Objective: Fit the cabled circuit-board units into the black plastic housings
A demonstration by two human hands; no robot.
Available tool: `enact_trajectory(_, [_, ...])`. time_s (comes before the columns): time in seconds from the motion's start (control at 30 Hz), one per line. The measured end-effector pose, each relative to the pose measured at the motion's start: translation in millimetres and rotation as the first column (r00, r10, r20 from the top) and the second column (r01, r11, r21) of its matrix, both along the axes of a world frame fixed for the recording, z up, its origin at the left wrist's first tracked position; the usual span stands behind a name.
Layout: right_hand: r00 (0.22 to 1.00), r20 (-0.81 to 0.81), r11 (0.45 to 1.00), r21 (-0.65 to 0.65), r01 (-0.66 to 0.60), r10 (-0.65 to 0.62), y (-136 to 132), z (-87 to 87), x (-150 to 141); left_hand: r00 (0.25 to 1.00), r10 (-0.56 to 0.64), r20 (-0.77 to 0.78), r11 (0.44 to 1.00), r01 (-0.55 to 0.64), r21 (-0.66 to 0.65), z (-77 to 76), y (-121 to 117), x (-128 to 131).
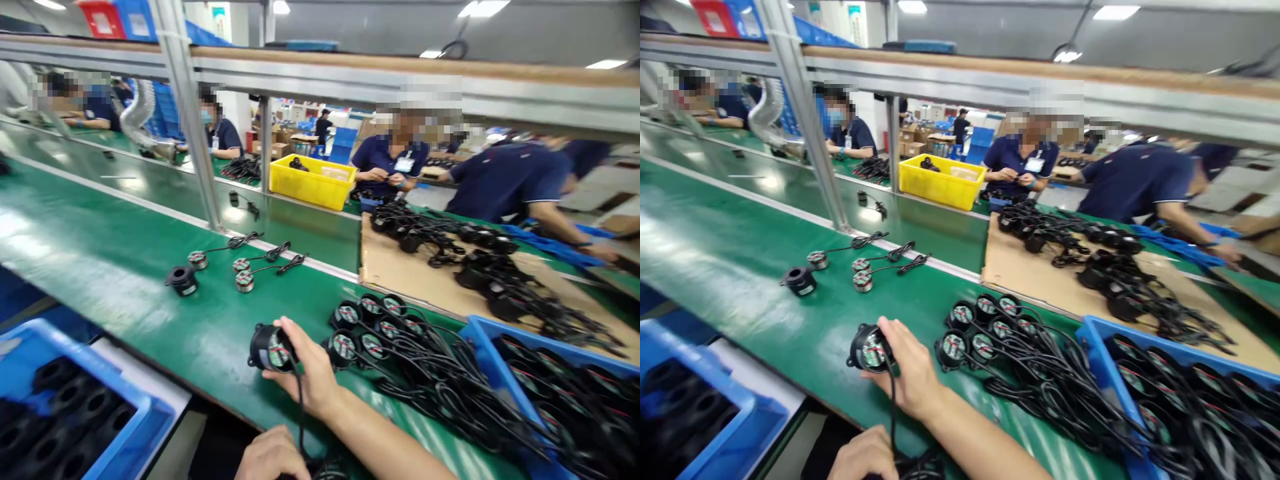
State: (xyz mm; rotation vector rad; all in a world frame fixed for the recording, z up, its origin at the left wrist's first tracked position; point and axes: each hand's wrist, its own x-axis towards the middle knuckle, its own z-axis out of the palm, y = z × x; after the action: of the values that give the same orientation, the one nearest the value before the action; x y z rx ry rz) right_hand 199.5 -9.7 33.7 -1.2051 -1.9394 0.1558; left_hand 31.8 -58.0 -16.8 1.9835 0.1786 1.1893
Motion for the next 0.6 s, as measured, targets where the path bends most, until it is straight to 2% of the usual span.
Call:
enact_trajectory(0.1, [0.997,-0.004,0.997,-0.020,-0.080,0.080,-1.9,-2.7,-5.3,0.997,-0.020,-0.072,1.000,0.020,-0.005,7.1,-1.2,-0.3])
enact_trajectory(0.17, [0.997,-0.025,0.997,-0.024,-0.072,0.071,-2.7,-4.8,-6.6,0.994,-0.040,-0.098,0.999,0.038,-0.023,5.9,-2.1,-1.4])
enact_trajectory(0.33, [0.998,-0.023,0.998,-0.033,-0.062,0.061,-5.3,-7.6,-3.5,0.971,-0.022,-0.238,0.999,0.013,-0.037,-11.0,-4.8,-0.6])
enact_trajectory(0.43, [0.999,-0.014,0.999,-0.034,-0.030,0.029,-6.3,-9.4,-3.3,0.975,-0.021,-0.219,1.000,0.021,-0.003,-17.3,-4.2,3.7])
enact_trajectory(0.5, [1.000,-0.006,0.999,-0.038,-0.015,0.015,-3.8,-13.0,-5.6,0.977,-0.001,-0.214,1.000,0.002,0.002,-15.2,-3.6,5.7])
enact_trajectory(0.6, [0.996,0.039,0.993,-0.095,-0.074,0.078,2.9,-17.8,-8.2,0.967,0.050,-0.249,0.999,-0.051,0.001,-4.1,-2.2,3.6])
